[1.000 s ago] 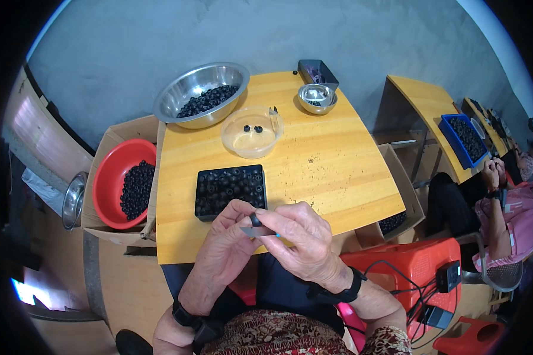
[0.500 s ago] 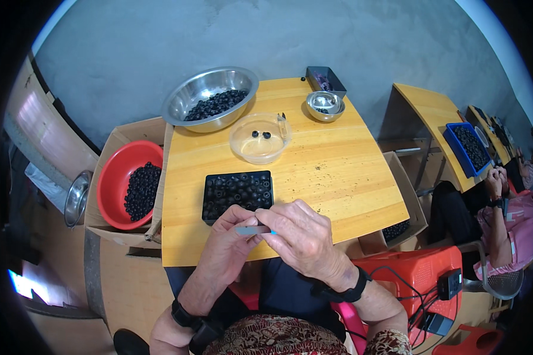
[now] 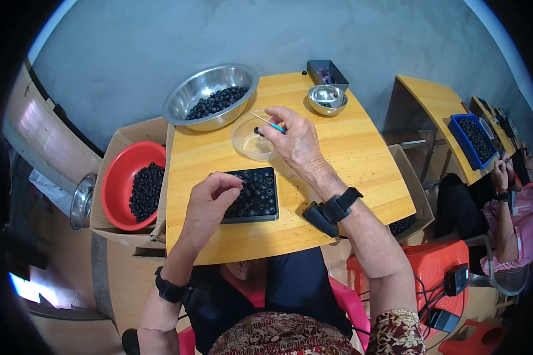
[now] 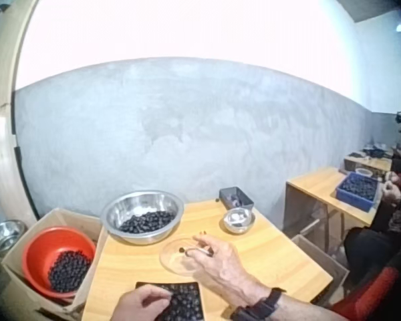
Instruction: Trimming excess material from small black molded parts using a utility knife and sorting them into a tray.
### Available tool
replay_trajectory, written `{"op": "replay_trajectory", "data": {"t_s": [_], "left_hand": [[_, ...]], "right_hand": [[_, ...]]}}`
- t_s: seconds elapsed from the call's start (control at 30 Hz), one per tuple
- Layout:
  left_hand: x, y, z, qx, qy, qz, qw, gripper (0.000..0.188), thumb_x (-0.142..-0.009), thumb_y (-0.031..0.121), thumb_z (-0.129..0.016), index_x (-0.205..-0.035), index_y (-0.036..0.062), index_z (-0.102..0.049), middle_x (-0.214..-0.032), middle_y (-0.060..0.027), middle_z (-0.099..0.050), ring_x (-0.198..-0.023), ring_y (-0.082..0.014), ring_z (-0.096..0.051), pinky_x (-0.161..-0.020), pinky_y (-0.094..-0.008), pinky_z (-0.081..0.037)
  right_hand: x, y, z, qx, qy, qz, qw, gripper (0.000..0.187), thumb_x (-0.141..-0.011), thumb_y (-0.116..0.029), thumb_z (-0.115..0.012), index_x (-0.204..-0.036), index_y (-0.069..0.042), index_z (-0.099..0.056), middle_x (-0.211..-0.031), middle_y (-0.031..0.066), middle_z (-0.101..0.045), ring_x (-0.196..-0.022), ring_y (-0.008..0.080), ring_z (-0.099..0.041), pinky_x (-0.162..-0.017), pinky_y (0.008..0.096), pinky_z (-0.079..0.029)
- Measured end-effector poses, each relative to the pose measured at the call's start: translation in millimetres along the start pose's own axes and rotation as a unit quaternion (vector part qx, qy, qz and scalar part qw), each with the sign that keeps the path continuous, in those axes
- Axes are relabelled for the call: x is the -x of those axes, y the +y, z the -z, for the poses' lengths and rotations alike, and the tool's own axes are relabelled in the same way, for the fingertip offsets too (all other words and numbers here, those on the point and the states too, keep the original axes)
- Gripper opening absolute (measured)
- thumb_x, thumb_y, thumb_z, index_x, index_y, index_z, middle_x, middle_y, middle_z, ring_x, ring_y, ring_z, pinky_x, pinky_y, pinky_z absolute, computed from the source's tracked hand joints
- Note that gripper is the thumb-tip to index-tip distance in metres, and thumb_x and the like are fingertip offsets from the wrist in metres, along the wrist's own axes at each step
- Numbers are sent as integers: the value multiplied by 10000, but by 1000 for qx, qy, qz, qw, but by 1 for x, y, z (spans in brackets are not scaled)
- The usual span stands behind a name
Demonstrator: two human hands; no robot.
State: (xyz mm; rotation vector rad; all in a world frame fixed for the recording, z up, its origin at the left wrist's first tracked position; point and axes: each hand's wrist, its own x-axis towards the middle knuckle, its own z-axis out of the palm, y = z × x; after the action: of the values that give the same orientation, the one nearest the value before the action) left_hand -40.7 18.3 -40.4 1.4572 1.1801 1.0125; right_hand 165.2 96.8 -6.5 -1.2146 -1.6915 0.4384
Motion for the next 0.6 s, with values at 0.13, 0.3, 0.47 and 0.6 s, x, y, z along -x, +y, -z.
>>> {"op": "replay_trajectory", "data": {"t_s": [0.13,0.3,0.47,0.6], "left_hand": [[-12,0,2,-235,-7,-120,965,193,-875,70,-654,-1066,54,-669,-921,-56,-650,-924,-182,-627,-820,-305,-486],[-19,1,-13,-344,6,-235,909,238,-798,108,-709,-1033,78,-687,-891,-101,-587,-945,-298,-582,-831,-403,-484],[-32,2,-27,-423,-53,-236,873,217,-816,121,-695,-1029,83,-686,-903,-93,-599,-951,-297,-585,-836,-405,-488],[-30,4,-30,-400,-28,-220,889,164,-833,67,-691,-995,50,-678,-943,-77,-662,-944,-231,-631,-851,-340,-506]], "right_hand": [[18,-5,6,-8,-8,-20,1000,304,-843,-169,-705,-1084,13,-674,-875,151,-682,-760,245,-661,-694,342,-520],[59,-3,24,-15,-38,-19,999,197,-896,-137,-670,-1024,11,-691,-804,31,-638,-711,78,-535,-654,241,-447],[80,-13,39,-70,-41,-90,993,176,-904,-95,-657,-1020,37,-675,-813,56,-636,-733,108,-559,-665,253,-456],[93,-16,40,-110,-40,-86,989,166,-909,-83,-657,-1024,36,-675,-833,43,-619,-752,102,-545,-682,246,-449]]}}
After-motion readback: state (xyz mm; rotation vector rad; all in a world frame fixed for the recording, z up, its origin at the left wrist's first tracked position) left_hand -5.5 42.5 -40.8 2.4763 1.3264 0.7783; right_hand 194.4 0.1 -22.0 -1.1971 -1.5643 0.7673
